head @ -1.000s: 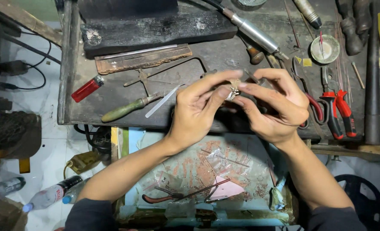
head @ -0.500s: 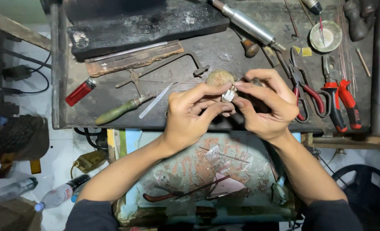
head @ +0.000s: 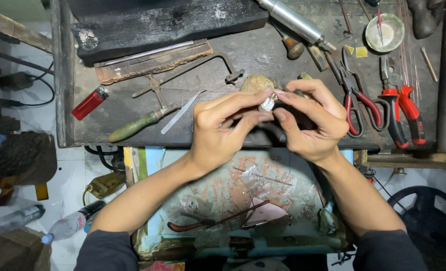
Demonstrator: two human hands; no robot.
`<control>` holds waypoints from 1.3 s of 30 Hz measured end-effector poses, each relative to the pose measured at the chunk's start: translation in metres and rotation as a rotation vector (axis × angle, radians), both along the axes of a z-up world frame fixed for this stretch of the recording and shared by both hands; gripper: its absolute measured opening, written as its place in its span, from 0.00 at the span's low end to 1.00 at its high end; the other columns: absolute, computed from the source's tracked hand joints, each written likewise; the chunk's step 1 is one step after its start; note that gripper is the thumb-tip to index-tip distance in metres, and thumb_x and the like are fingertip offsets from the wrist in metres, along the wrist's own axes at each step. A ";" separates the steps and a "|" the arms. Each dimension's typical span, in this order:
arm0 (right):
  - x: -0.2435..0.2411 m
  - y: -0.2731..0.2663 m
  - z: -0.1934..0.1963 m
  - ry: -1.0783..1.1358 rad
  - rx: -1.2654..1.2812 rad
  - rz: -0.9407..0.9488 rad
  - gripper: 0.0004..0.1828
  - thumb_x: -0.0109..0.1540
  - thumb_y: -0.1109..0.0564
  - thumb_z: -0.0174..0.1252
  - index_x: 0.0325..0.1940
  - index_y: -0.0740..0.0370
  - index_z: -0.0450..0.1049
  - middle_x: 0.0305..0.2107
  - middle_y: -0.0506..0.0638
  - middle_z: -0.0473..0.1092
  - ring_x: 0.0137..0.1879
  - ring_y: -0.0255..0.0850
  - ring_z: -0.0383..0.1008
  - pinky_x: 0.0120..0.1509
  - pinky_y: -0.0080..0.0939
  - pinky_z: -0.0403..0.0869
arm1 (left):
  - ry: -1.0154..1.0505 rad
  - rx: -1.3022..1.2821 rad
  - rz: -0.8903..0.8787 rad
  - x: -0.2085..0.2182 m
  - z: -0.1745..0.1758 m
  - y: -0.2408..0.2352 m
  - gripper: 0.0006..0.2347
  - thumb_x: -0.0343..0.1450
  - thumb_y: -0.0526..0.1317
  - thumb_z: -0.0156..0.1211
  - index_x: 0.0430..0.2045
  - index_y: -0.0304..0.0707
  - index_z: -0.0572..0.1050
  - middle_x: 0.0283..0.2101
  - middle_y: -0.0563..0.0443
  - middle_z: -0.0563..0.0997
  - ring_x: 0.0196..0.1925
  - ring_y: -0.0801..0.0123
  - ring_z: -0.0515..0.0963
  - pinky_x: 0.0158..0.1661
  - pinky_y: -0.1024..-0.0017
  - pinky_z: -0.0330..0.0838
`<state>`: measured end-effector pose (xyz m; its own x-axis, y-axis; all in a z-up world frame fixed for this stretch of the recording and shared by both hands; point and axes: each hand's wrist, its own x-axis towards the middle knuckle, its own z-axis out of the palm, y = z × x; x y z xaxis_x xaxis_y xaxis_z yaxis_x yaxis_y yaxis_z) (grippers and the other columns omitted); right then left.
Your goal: Polishing and inspecting a small piece of jewelry using a rotary tool and hand tools
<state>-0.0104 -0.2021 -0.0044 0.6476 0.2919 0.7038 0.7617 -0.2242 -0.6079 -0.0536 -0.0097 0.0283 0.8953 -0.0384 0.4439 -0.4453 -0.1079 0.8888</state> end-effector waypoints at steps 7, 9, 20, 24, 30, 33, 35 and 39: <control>0.008 -0.011 0.029 0.030 -0.103 -0.097 0.13 0.70 0.69 0.58 0.58 0.79 0.73 0.49 0.70 0.76 0.50 0.57 0.79 0.60 0.49 0.75 | -0.135 0.158 0.066 0.030 0.000 0.005 0.10 0.75 0.28 0.63 0.49 0.32 0.78 0.52 0.37 0.83 0.53 0.54 0.87 0.58 0.67 0.82; 0.010 -0.013 0.038 0.077 -0.211 -0.081 0.13 0.68 0.70 0.62 0.57 0.79 0.75 0.50 0.70 0.77 0.54 0.56 0.81 0.63 0.47 0.76 | -0.150 0.184 0.047 0.041 -0.006 0.003 0.07 0.75 0.31 0.64 0.46 0.34 0.80 0.50 0.44 0.84 0.54 0.55 0.83 0.60 0.62 0.76; 0.018 -0.014 0.043 0.063 -0.349 -0.001 0.04 0.67 0.70 0.64 0.45 0.77 0.79 0.39 0.64 0.78 0.41 0.51 0.80 0.48 0.43 0.76 | 0.073 0.144 -0.140 0.055 -0.006 0.018 0.07 0.76 0.34 0.57 0.43 0.33 0.79 0.49 0.46 0.85 0.56 0.64 0.83 0.61 0.70 0.72; 0.019 -0.012 0.043 0.033 -0.378 0.001 0.04 0.67 0.70 0.63 0.45 0.77 0.79 0.38 0.64 0.78 0.41 0.51 0.80 0.47 0.43 0.75 | 0.159 0.032 -0.257 0.060 -0.019 0.018 0.08 0.78 0.38 0.51 0.45 0.33 0.74 0.51 0.45 0.81 0.58 0.66 0.78 0.60 0.71 0.70; 0.018 -0.013 0.046 0.025 -0.382 -0.029 0.03 0.67 0.71 0.63 0.44 0.78 0.79 0.36 0.63 0.78 0.38 0.49 0.78 0.44 0.41 0.72 | 0.198 -0.037 -0.277 0.061 -0.027 0.013 0.09 0.79 0.41 0.49 0.45 0.36 0.73 0.50 0.47 0.80 0.58 0.68 0.78 0.60 0.72 0.71; 0.020 -0.010 0.044 0.012 -0.376 -0.017 0.03 0.66 0.72 0.63 0.44 0.78 0.78 0.37 0.65 0.78 0.39 0.51 0.80 0.46 0.43 0.74 | 0.168 -0.023 -0.279 0.059 -0.020 0.012 0.09 0.79 0.41 0.49 0.45 0.36 0.73 0.52 0.47 0.82 0.59 0.64 0.80 0.62 0.68 0.71; 0.019 -0.010 0.045 0.011 -0.381 -0.026 0.03 0.66 0.71 0.63 0.44 0.78 0.78 0.37 0.65 0.79 0.40 0.51 0.80 0.46 0.42 0.74 | 0.178 -0.006 -0.251 0.059 -0.021 0.011 0.08 0.79 0.42 0.49 0.43 0.37 0.73 0.50 0.49 0.82 0.56 0.66 0.81 0.60 0.69 0.72; 0.020 -0.013 0.048 -0.010 -0.430 -0.039 0.03 0.67 0.71 0.63 0.44 0.77 0.80 0.38 0.63 0.79 0.39 0.49 0.80 0.45 0.42 0.74 | 0.194 0.030 -0.204 0.058 -0.019 0.009 0.09 0.78 0.44 0.49 0.41 0.39 0.73 0.47 0.50 0.83 0.54 0.68 0.81 0.57 0.71 0.71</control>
<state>0.0097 -0.2148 0.0438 0.6579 0.5353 0.5298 0.7529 -0.4844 -0.4456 0.0046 -0.0003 0.0093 0.9359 -0.2368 0.2607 -0.2822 -0.0610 0.9574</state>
